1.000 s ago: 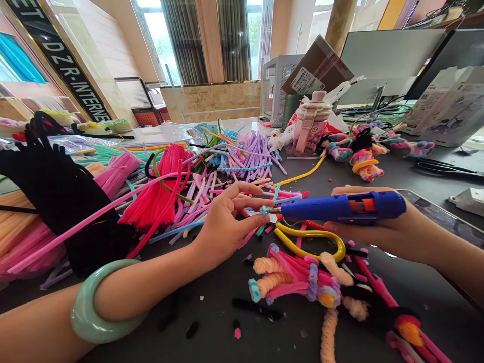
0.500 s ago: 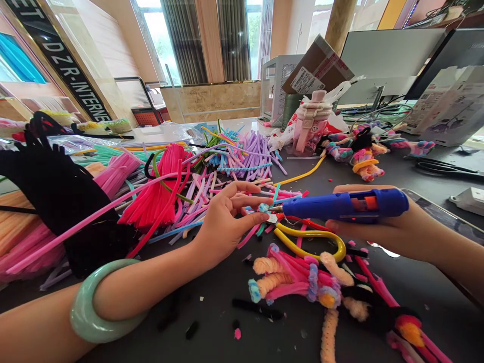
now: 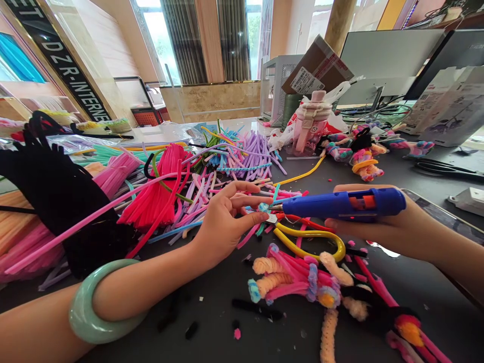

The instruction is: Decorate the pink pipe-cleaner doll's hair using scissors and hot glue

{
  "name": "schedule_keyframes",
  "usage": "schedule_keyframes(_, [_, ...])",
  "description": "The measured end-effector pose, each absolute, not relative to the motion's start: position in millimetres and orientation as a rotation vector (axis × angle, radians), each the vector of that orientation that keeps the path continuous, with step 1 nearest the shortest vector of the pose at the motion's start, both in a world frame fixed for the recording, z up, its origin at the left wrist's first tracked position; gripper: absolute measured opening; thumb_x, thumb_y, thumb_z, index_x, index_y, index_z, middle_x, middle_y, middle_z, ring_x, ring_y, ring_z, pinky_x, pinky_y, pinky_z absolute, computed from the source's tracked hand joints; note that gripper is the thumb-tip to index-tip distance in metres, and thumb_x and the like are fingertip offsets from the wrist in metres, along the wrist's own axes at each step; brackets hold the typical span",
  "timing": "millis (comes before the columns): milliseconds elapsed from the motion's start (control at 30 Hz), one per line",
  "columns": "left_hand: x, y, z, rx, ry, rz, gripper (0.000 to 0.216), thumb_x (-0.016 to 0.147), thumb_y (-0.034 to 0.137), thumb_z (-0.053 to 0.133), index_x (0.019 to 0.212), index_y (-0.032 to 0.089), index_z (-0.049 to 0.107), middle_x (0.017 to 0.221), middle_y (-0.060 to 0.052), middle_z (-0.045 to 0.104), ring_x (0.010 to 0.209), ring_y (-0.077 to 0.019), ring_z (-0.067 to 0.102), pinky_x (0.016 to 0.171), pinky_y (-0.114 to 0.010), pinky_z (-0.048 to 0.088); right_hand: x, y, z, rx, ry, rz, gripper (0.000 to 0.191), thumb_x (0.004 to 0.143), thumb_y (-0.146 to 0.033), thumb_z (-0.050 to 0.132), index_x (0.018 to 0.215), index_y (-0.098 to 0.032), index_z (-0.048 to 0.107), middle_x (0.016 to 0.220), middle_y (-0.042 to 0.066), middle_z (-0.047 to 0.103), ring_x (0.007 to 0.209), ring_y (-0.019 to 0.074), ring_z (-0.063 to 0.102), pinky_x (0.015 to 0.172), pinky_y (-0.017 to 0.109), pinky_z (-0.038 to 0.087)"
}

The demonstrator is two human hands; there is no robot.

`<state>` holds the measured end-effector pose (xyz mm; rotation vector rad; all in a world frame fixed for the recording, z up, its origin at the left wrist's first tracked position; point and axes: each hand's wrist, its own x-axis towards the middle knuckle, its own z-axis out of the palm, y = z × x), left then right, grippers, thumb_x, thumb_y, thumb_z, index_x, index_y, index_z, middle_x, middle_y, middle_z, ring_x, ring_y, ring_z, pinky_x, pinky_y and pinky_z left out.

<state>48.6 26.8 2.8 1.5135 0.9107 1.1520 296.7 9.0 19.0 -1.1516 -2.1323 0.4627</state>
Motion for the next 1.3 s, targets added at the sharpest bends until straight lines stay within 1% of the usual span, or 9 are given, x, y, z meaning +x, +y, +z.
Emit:
schedule_keyframes(100, [48.3, 26.9, 2.7, 1.506, 0.91, 1.141, 0.038, 0.065, 0.024, 0.079, 0.091, 0.019, 0.053, 0.091, -0.003, 0.073, 0.081, -0.0173, 0.065, 0.072, -0.028, 0.045, 296.7, 8.5, 17.5, -1.178, -2.087, 0.493, 0.024, 0.07, -0.047, 0.067, 0.068, -0.025, 0.058, 0.054, -0.005, 0.054, 0.047, 0.0136, 0.05, 0.044, 0.026, 0.042])
schedule_keyframes(200, [48.1, 26.8, 2.4, 1.514, 0.912, 1.135, 0.038, 0.065, 0.024, 0.079, 0.091, 0.019, 0.053, 0.09, -0.003, 0.073, 0.078, -0.0167, 0.065, 0.07, -0.028, 0.045, 296.0, 8.3, 17.2, -1.191, -2.06, 0.532, 0.025, 0.069, -0.05, 0.067, 0.071, -0.026, 0.06, 0.054, -0.004, 0.055, 0.047, 0.0149, 0.051, 0.043, 0.027, 0.042])
schedule_keyframes(433, [48.5, 27.1, 1.7, 1.522, 0.926, 1.129, 0.037, 0.065, 0.025, 0.078, 0.092, 0.019, 0.053, 0.094, -0.005, 0.073, 0.083, -0.0198, 0.066, 0.073, -0.031, 0.047, 294.6, 8.5, 21.0, -1.167, -2.138, 0.476, 0.027, 0.071, -0.048, 0.066, 0.062, -0.024, 0.056, 0.053, -0.005, 0.048, 0.044, 0.0128, 0.045, 0.041, 0.026, 0.038])
schedule_keyframes(567, [48.0, 27.7, 1.5, 1.527, 0.922, 1.123, 0.037, 0.065, 0.025, 0.079, 0.092, 0.019, 0.053, 0.093, -0.004, 0.073, 0.084, -0.0199, 0.066, 0.074, -0.031, 0.047, 294.5, 7.9, 20.9, -1.155, -2.16, 0.477, 0.028, 0.073, -0.046, 0.066, 0.062, -0.023, 0.055, 0.055, -0.005, 0.046, 0.046, 0.0117, 0.045, 0.043, 0.025, 0.036])
schedule_keyframes(733, [47.8, 27.2, 0.9, 1.538, 0.928, 1.129, 0.036, 0.065, 0.026, 0.079, 0.091, 0.019, 0.055, 0.091, -0.004, 0.072, 0.08, -0.0174, 0.065, 0.07, -0.028, 0.046, 296.2, 7.4, 20.3, -1.136, -2.175, 0.452, 0.03, 0.073, -0.048, 0.066, 0.064, -0.021, 0.055, 0.057, -0.005, 0.047, 0.048, 0.011, 0.045, 0.045, 0.024, 0.035])
schedule_keyframes(867, [47.3, 27.5, -0.1, 1.572, 0.928, 1.126, 0.031, 0.065, 0.026, 0.079, 0.088, 0.018, 0.061, 0.098, -0.006, 0.069, 0.079, -0.0156, 0.062, 0.067, -0.026, 0.045, 295.9, 7.5, 20.8, -1.13, -2.178, 0.45, 0.031, 0.073, -0.048, 0.066, 0.064, -0.021, 0.055, 0.056, -0.005, 0.046, 0.048, 0.0108, 0.044, 0.045, 0.024, 0.034])
schedule_keyframes(1033, [47.0, 28.2, -0.4, 1.621, 0.944, 1.119, 0.028, 0.067, 0.027, 0.078, 0.089, 0.019, 0.065, 0.1, -0.005, 0.066, 0.064, -0.0091, 0.053, 0.059, -0.023, 0.041, 295.3, 7.1, 21.3, -1.137, -2.197, 0.431, 0.03, 0.075, -0.047, 0.065, 0.063, -0.022, 0.054, 0.057, -0.005, 0.046, 0.048, 0.0114, 0.044, 0.045, 0.025, 0.035])
schedule_keyframes(1133, [47.4, 28.1, -0.5, 1.626, 0.933, 1.122, 0.028, 0.067, 0.026, 0.078, 0.089, 0.018, 0.064, 0.1, -0.005, 0.066, 0.061, -0.0079, 0.05, 0.058, -0.022, 0.04, 295.8, 6.3, 21.0, -1.124, -2.195, 0.419, 0.03, 0.075, -0.047, 0.065, 0.063, -0.022, 0.054, 0.056, -0.006, 0.046, 0.048, 0.0107, 0.044, 0.044, 0.024, 0.034])
schedule_keyframes(1300, [48.0, 28.5, -0.8, 1.603, 0.897, 1.111, 0.031, 0.067, 0.023, 0.077, 0.09, 0.019, 0.058, 0.095, -0.004, 0.069, 0.065, -0.0101, 0.055, 0.061, -0.023, 0.04, 296.0, 5.1, 21.4, -1.136, -2.189, 0.467, 0.029, 0.075, -0.047, 0.066, 0.065, -0.022, 0.054, 0.057, -0.006, 0.047, 0.048, 0.0099, 0.046, 0.045, 0.023, 0.035])
